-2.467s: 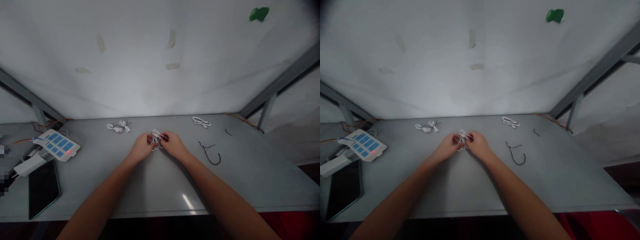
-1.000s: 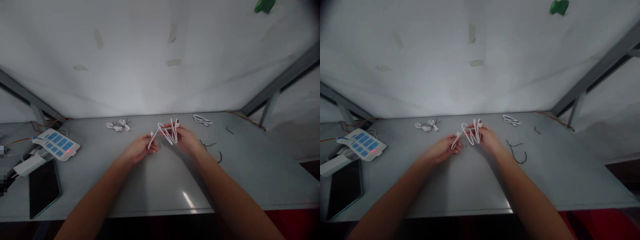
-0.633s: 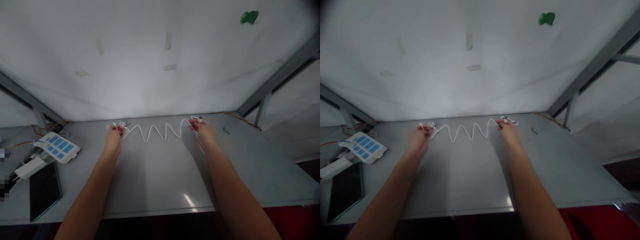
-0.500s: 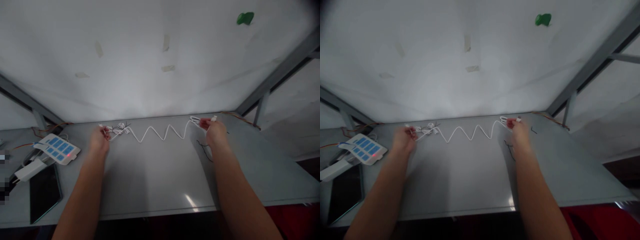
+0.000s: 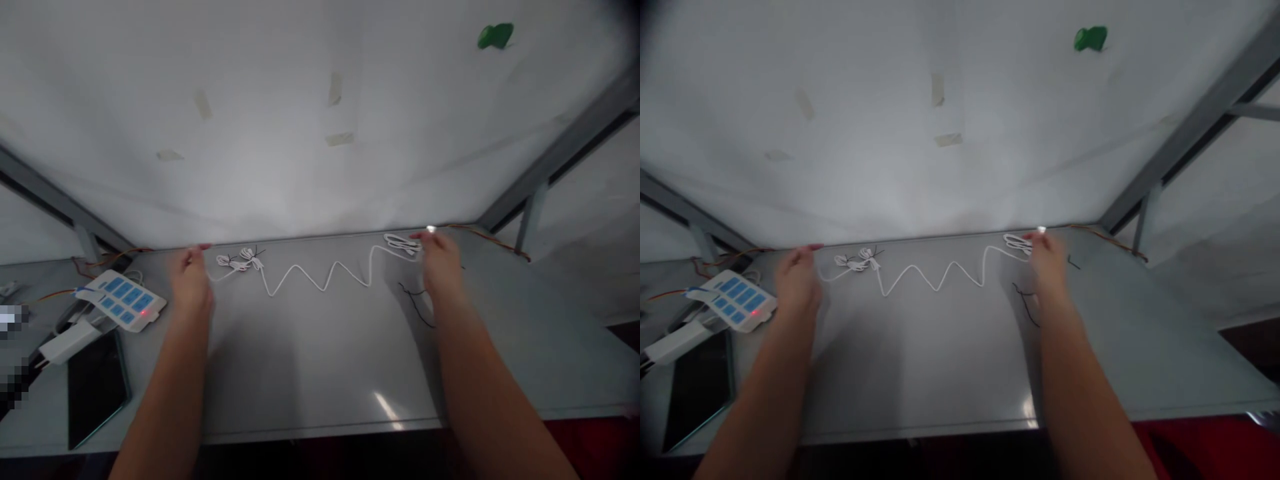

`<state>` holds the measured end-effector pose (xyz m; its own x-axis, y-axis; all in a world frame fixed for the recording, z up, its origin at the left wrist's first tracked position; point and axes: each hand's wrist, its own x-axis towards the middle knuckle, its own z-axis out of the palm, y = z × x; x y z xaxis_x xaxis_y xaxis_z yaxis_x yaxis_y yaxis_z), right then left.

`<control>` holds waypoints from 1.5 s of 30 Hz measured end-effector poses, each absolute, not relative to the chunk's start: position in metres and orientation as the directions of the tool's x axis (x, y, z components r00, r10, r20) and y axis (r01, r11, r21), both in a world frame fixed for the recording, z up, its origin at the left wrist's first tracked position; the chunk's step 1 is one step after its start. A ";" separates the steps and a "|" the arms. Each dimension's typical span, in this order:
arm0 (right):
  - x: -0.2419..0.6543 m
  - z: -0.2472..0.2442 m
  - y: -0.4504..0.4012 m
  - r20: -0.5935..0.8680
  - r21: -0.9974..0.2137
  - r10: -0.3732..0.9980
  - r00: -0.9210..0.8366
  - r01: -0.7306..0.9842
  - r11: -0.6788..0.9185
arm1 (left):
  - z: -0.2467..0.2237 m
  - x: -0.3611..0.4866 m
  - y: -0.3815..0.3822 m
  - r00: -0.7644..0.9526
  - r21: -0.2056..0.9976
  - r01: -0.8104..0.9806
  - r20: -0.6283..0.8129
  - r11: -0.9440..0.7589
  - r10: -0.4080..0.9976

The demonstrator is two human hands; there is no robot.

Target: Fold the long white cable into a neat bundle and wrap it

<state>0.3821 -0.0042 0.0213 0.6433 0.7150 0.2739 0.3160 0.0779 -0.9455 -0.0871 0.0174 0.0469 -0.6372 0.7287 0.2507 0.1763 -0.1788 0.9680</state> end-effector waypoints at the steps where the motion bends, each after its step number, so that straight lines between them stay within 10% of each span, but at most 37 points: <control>1: 0.369 0.022 -0.005 0.353 -0.899 0.767 0.535 0.421 0.120 | 0.044 -0.073 0.014 -0.564 0.948 0.235 0.311 -0.213 0.765; 10: 0.281 0.023 -0.025 0.327 -0.789 0.943 -0.054 0.534 0.304 | 0.026 -0.001 -0.014 -0.012 0.819 0.462 0.388 -0.339 0.921; 45: 0.250 0.028 -0.040 0.362 -0.875 0.922 -0.134 0.292 0.386 | 0.027 0.024 -0.031 0.170 0.869 0.288 0.368 -0.403 0.914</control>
